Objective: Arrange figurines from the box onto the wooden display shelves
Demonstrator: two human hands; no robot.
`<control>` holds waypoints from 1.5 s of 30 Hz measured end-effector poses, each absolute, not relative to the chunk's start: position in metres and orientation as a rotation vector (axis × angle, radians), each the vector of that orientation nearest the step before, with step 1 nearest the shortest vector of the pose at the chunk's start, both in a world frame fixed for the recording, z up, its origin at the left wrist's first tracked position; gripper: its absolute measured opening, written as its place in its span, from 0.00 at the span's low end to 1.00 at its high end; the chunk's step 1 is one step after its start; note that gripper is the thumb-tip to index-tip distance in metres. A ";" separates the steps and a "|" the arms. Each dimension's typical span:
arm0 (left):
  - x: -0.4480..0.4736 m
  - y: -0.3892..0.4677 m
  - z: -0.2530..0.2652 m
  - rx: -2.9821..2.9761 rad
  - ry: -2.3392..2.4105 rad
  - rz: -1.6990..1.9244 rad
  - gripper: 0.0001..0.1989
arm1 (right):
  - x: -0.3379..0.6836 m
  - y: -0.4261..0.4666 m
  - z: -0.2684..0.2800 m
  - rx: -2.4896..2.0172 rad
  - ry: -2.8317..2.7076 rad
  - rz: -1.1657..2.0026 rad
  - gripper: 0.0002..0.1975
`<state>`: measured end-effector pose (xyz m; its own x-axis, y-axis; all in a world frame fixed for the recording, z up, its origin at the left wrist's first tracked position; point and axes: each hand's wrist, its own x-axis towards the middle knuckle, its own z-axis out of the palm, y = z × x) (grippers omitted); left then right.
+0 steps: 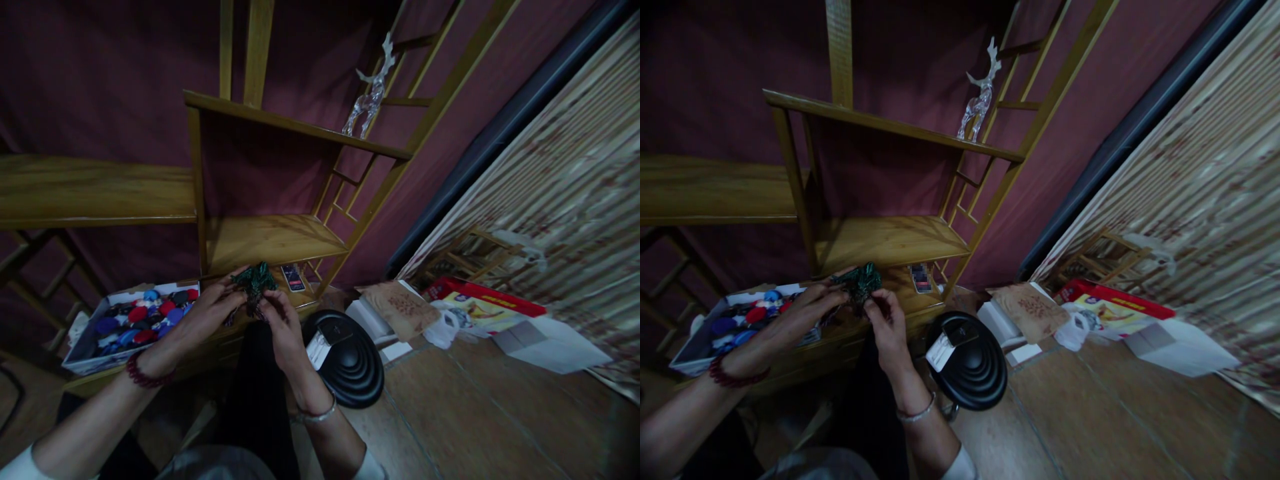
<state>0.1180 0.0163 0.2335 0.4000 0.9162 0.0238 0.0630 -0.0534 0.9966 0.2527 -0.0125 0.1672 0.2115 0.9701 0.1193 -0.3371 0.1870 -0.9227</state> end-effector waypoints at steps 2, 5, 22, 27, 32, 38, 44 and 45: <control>0.117 0.017 0.233 1.475 0.980 0.877 0.18 | 0.253 -0.011 0.167 -0.919 -0.900 1.107 0.10; 0.115 0.014 0.234 1.477 1.073 0.879 0.13 | 0.253 -0.011 0.166 -0.912 -0.937 1.102 0.10; 0.110 0.016 0.225 1.586 1.012 0.956 0.22 | 0.251 -0.014 0.172 -0.966 -0.943 1.058 0.12; 0.110 0.018 0.223 1.677 1.032 0.931 0.22 | 0.251 -0.016 0.178 -0.977 -0.940 1.045 0.12; 0.116 0.024 0.227 1.813 1.079 0.937 0.22 | 0.260 -0.013 0.183 -0.986 -0.958 1.012 0.18; 0.124 0.025 0.240 1.888 1.057 0.954 0.14 | 0.274 -0.005 0.192 -1.049 -1.049 0.945 0.20; 0.132 0.027 0.248 1.808 1.019 1.058 0.16 | 0.282 -0.004 0.212 -1.040 -1.120 0.871 0.14; 0.133 0.028 0.249 1.790 1.010 1.079 0.17 | 0.283 -0.004 0.216 -1.028 -1.127 0.875 0.14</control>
<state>0.1331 0.0281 0.2486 0.3184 0.9042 0.2847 0.2245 -0.3637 0.9041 0.2829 -0.0042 0.2163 0.2189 0.9334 0.2843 -0.0443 0.3006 -0.9527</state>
